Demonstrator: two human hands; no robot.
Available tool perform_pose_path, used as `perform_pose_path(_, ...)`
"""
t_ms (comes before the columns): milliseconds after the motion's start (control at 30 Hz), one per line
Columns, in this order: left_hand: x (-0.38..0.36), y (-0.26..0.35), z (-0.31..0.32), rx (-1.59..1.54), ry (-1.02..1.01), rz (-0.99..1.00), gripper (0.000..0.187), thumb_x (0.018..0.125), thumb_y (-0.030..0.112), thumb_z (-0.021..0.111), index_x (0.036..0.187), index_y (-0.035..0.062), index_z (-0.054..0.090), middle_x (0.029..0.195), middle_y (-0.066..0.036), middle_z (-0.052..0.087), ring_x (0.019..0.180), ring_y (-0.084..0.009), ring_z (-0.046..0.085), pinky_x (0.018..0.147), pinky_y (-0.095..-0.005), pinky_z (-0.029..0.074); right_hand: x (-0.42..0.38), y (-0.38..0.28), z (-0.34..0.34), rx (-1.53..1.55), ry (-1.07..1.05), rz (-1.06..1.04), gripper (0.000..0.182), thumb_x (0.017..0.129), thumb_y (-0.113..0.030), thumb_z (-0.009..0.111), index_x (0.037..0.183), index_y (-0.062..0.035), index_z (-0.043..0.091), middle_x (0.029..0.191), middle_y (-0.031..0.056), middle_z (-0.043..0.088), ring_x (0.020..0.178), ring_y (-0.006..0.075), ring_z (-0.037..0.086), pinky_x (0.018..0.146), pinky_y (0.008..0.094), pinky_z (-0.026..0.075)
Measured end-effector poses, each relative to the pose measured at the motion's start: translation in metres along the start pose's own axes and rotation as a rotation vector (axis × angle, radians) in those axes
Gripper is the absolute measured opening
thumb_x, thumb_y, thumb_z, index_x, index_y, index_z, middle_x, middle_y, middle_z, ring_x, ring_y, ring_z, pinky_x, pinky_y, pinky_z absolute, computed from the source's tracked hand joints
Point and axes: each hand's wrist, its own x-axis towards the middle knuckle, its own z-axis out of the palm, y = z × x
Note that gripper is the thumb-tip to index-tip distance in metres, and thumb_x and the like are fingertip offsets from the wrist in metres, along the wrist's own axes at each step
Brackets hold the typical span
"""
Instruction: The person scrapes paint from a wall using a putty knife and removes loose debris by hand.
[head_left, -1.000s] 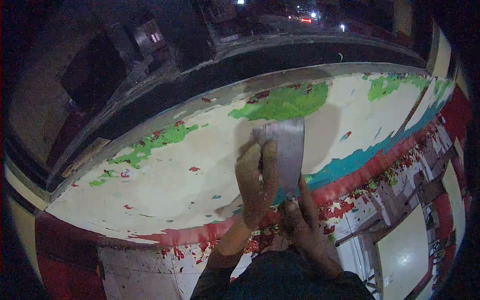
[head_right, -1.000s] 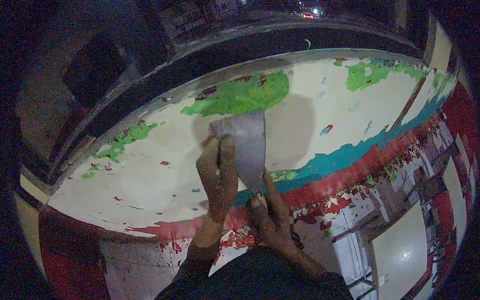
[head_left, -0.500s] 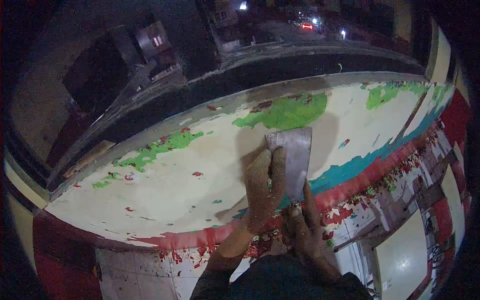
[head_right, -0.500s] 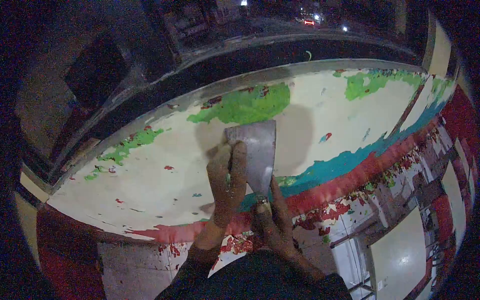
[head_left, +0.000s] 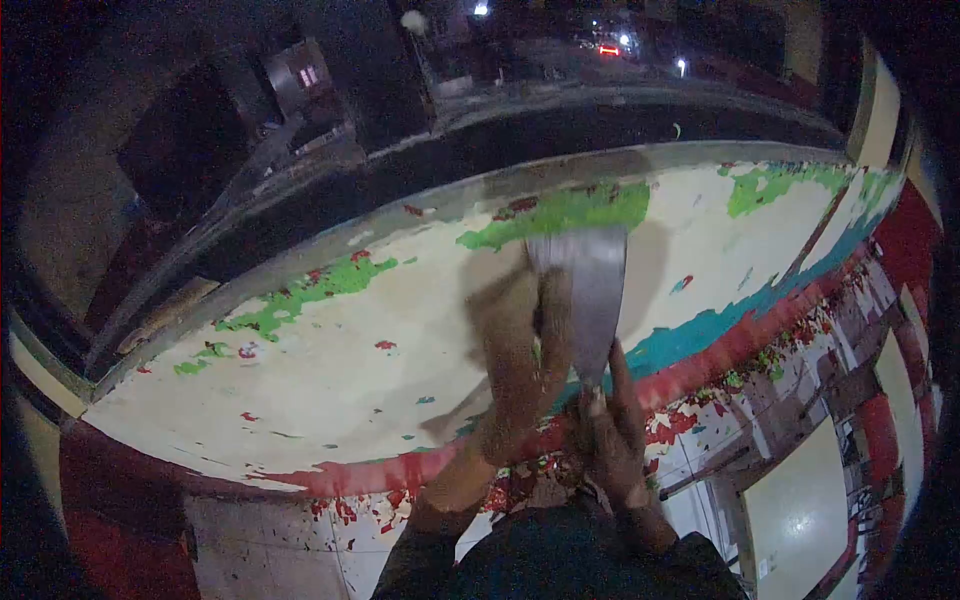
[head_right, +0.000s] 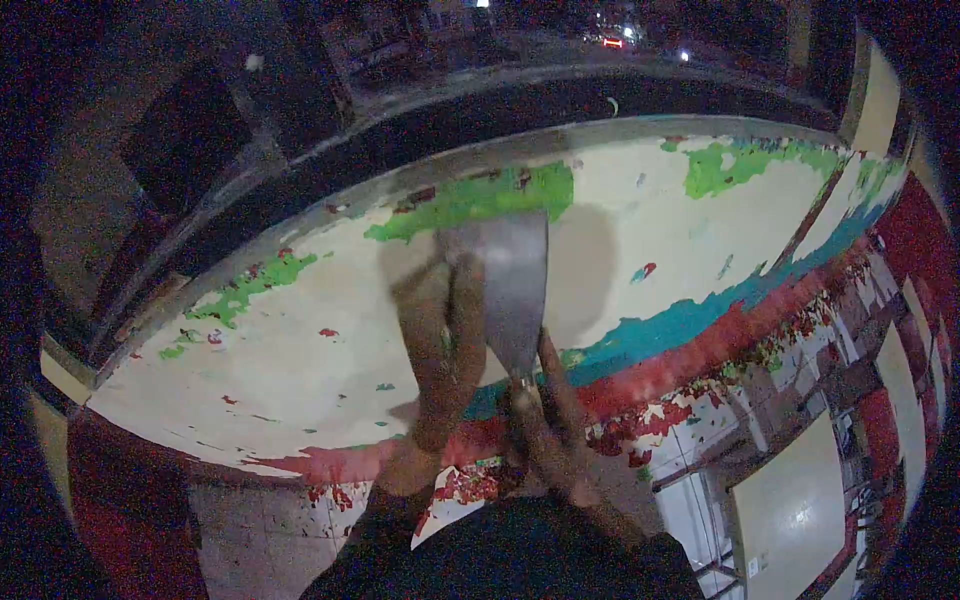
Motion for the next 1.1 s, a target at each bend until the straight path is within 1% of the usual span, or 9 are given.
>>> perform_pose_path(100, -0.022, -0.009, 0.006, 0.081, -0.093, -0.153, 0.01, 0.082, 0.007, 0.054, 0.078, -0.0014, 0.054, 0.07, -0.012, 0.051, 0.069, -0.0251, 0.049, 0.06, -0.033, 0.039, -0.006, 0.025, -0.013, -0.029, 0.009, -0.054, 0.059, 0.09, -0.02, 0.043, 0.137, -0.0036, 0.013, 0.067, -0.0006, 0.046, 0.051, 0.0055, 0.041, 0.044, 0.0191, 0.034)
perform_pose_path(133, -0.023, -0.021, 0.021, 0.015, 0.216, 0.219, 0.01, 0.082, 0.008, 0.055, 0.079, -0.0016, 0.055, 0.071, -0.012, 0.051, 0.066, -0.0239, 0.048, 0.057, -0.0322, 0.038, -0.004, 0.021, -0.012, -0.037, 0.014, -0.044, 0.058, 0.09, -0.02, 0.043, 0.137, -0.0035, 0.013, 0.067, -0.0005, 0.046, 0.052, 0.0054, 0.041, 0.044, 0.0192, 0.034)
perform_pose_path(300, 0.0, 0.007, 0.003, -0.03, -0.063, -0.096, 0.013, 0.082, 0.01, 0.056, 0.081, -0.0017, 0.052, 0.074, -0.013, 0.05, 0.066, -0.0249, 0.045, 0.058, -0.035, 0.037, 0.001, 0.01, -0.004, 0.057, 0.007, -0.066, 0.057, 0.089, -0.02, 0.044, 0.136, -0.0013, 0.016, 0.068, 0.0, 0.048, 0.052, 0.0054, 0.042, 0.045, 0.0194, 0.035)
perform_pose_path(367, -0.013, -0.003, 0.003, 0.007, -0.172, -0.145, 0.013, 0.083, 0.011, 0.055, 0.081, -0.0015, 0.052, 0.074, -0.013, 0.05, 0.068, -0.0268, 0.046, 0.062, -0.0359, 0.038, -0.004, 0.022, -0.016, -0.121, 0.03, -0.071, 0.057, 0.089, -0.019, 0.044, 0.135, 0.0, 0.016, 0.071, 0.0013, 0.05, 0.053, 0.0066, 0.043, 0.046, 0.0211, 0.036)
perform_pose_path(467, -0.009, 0.003, 0.013, 0.022, 0.08, -0.057, 0.014, 0.083, 0.012, 0.055, 0.077, -0.0011, 0.053, 0.071, -0.013, 0.049, 0.066, -0.0275, 0.045, 0.063, -0.0369, 0.037, -0.004, 0.006, -0.012, -0.136, 0.051, 0.031, 0.056, 0.089, -0.019, 0.044, 0.135, 0.0014, 0.018, 0.075, 0.0038, 0.053, 0.056, 0.009, 0.045, 0.05, 0.0245, 0.039)
perform_pose_path(567, -0.009, -0.002, 0.011, 0.02, 0.09, 0.038, 0.017, 0.083, 0.013, 0.055, 0.074, -0.0007, 0.053, 0.069, -0.012, 0.048, 0.065, -0.028, 0.045, 0.063, -0.0371, 0.037, -0.006, 0.006, -0.018, -0.193, 0.029, 0.018, 0.056, 0.088, -0.019, 0.044, 0.135, 0.0011, 0.019, 0.076, 0.0051, 0.054, 0.057, 0.01, 0.046, 0.051, 0.0262, 0.04)
perform_pose_path(867, -0.009, 0.007, 0.012, -0.144, -0.015, -0.171, 0.017, 0.083, 0.012, 0.053, 0.071, -0.0003, 0.053, 0.061, -0.01, 0.045, 0.057, -0.0232, 0.043, 0.057, -0.034, 0.037, -0.012, -0.005, -0.015, -0.013, 0.013, 0.126, 0.059, 0.088, -0.018, 0.043, 0.137, -0.0022, 0.014, 0.069, 0.0011, 0.048, 0.053, 0.0061, 0.041, 0.046, 0.0212, 0.034)
perform_pose_path(1067, 0.003, -0.005, 0.021, 0.02, 0.155, 0.091, 0.02, 0.085, 0.012, 0.051, 0.069, -0.0001, 0.048, 0.061, -0.009, 0.045, 0.057, -0.0202, 0.043, 0.055, -0.0338, 0.035, 0.002, -0.009, -0.008, -0.001, -0.004, 0.034, 0.057, 0.089, -0.016, 0.042, 0.137, -0.0031, 0.013, 0.069, 0.0008, 0.047, 0.053, 0.0061, 0.039, 0.046, 0.0212, 0.033)
perform_pose_path(1100, 0.0, -0.004, 0.019, -0.029, 0.086, 0.012, 0.02, 0.085, 0.013, 0.051, 0.07, -0.0002, 0.049, 0.062, -0.01, 0.046, 0.058, -0.0202, 0.044, 0.055, -0.0339, 0.035, 0.004, -0.013, -0.006, 0.026, -0.017, 0.011, 0.057, 0.089, -0.016, 0.041, 0.137, -0.0033, 0.013, 0.07, 0.0008, 0.046, 0.053, 0.0062, 0.039, 0.046, 0.0209, 0.033)
